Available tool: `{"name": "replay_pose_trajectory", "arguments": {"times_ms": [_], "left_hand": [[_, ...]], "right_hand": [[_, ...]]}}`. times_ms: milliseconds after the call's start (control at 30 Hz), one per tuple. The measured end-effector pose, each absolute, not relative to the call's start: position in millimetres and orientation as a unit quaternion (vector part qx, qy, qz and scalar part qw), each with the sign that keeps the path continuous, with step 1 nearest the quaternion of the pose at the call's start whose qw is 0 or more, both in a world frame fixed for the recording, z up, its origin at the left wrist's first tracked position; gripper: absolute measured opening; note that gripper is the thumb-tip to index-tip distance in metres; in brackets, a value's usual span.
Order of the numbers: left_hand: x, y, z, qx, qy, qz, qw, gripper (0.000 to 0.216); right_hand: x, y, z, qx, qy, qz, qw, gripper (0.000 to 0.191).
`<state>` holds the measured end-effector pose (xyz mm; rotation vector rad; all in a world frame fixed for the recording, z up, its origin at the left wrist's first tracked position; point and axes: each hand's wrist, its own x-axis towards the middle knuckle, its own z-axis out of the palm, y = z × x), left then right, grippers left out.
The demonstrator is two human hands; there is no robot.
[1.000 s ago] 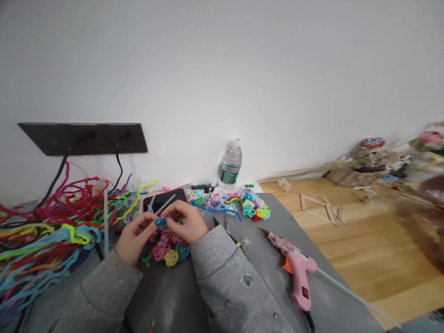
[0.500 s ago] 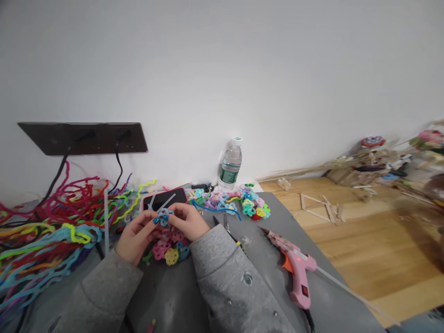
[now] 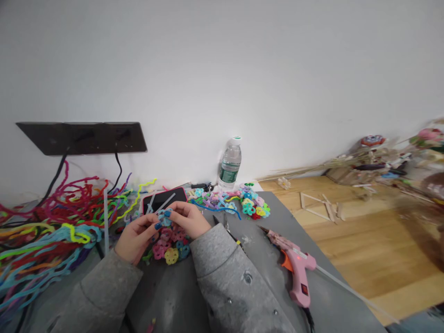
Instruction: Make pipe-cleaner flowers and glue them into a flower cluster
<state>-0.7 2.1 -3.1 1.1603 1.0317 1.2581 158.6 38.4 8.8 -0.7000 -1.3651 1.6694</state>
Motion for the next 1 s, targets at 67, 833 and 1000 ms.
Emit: {"name": "replay_pose_trajectory", "arguments": {"times_ms": [67, 833, 1000], "left_hand": [[-1, 2, -3, 0.499, 0.426, 0.522, 0.545, 0.025], [5, -1, 7, 0.409, 0.412, 0.521, 0.626, 0.031], [7, -2, 12, 0.362, 0.407, 0.549, 0.634, 0.034]], "right_hand": [[158, 39, 8, -0.275, -0.542, 0.672, 0.422, 0.033], [158, 41, 2, -0.266, -0.51, 0.678, 0.458, 0.032], [159, 40, 0, -0.276, -0.522, 0.692, 0.415, 0.035]]}}
